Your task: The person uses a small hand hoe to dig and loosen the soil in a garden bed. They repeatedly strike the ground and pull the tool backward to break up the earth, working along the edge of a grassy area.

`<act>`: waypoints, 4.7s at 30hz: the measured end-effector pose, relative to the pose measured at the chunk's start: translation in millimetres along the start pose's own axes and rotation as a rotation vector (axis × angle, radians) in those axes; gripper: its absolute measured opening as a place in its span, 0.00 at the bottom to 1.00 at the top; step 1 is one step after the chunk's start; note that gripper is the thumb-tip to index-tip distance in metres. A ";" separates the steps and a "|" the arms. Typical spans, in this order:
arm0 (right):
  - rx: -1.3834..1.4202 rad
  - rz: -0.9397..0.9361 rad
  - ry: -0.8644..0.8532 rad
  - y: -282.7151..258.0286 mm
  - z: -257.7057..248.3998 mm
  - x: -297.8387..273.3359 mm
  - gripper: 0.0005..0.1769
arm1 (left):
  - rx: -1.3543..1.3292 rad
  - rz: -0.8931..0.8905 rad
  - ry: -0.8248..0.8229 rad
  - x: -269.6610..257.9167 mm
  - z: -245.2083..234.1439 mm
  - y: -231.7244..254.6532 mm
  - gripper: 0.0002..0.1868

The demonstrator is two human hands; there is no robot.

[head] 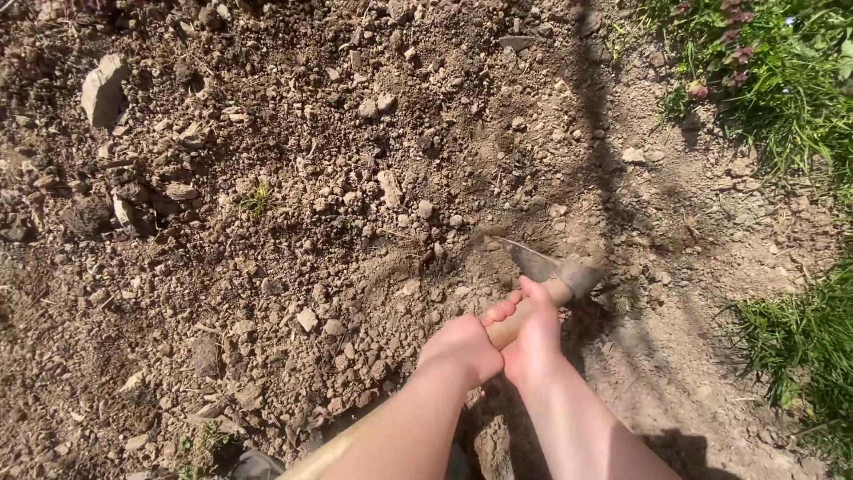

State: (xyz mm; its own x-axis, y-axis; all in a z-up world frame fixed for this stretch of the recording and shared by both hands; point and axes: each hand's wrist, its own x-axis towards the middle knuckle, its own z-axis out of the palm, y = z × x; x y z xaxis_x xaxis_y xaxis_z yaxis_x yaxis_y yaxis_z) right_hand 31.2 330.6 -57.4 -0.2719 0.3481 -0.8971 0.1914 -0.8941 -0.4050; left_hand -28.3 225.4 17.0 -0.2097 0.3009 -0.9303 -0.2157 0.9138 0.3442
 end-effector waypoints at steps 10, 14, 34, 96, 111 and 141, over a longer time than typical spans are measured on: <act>-0.012 0.077 0.153 48.4 13.4 -99.9 0.16 | -0.126 -0.116 -0.074 -87.3 2.8 -43.5 0.15; -0.091 -0.001 0.166 51.5 21.4 -133.2 0.15 | -0.177 -0.105 -0.007 -105.3 12.9 -56.9 0.19; -0.243 0.107 0.016 77.5 -3.4 -181.5 0.16 | -0.357 -0.161 0.096 -98.2 94.3 -125.4 0.19; 0.028 -0.261 0.514 -262.3 -155.6 19.3 0.33 | -0.063 0.085 -0.125 29.8 172.4 268.6 0.33; -0.125 -0.052 0.365 -112.6 -85.5 -17.8 0.35 | 0.012 -0.200 0.082 6.0 134.3 124.0 0.19; -0.501 -0.252 0.284 -102.5 2.7 -46.5 0.31 | -0.471 -0.091 0.256 -35.5 90.2 95.2 0.21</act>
State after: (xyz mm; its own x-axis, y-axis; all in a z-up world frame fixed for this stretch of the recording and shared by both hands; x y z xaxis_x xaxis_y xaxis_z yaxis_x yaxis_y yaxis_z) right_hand 21.7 405.3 26.4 -0.1185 0.6536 -0.7475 0.5918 -0.5580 -0.5817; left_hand 44.7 326.3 71.4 -0.3833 0.0964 -0.9186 -0.6356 0.6940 0.3381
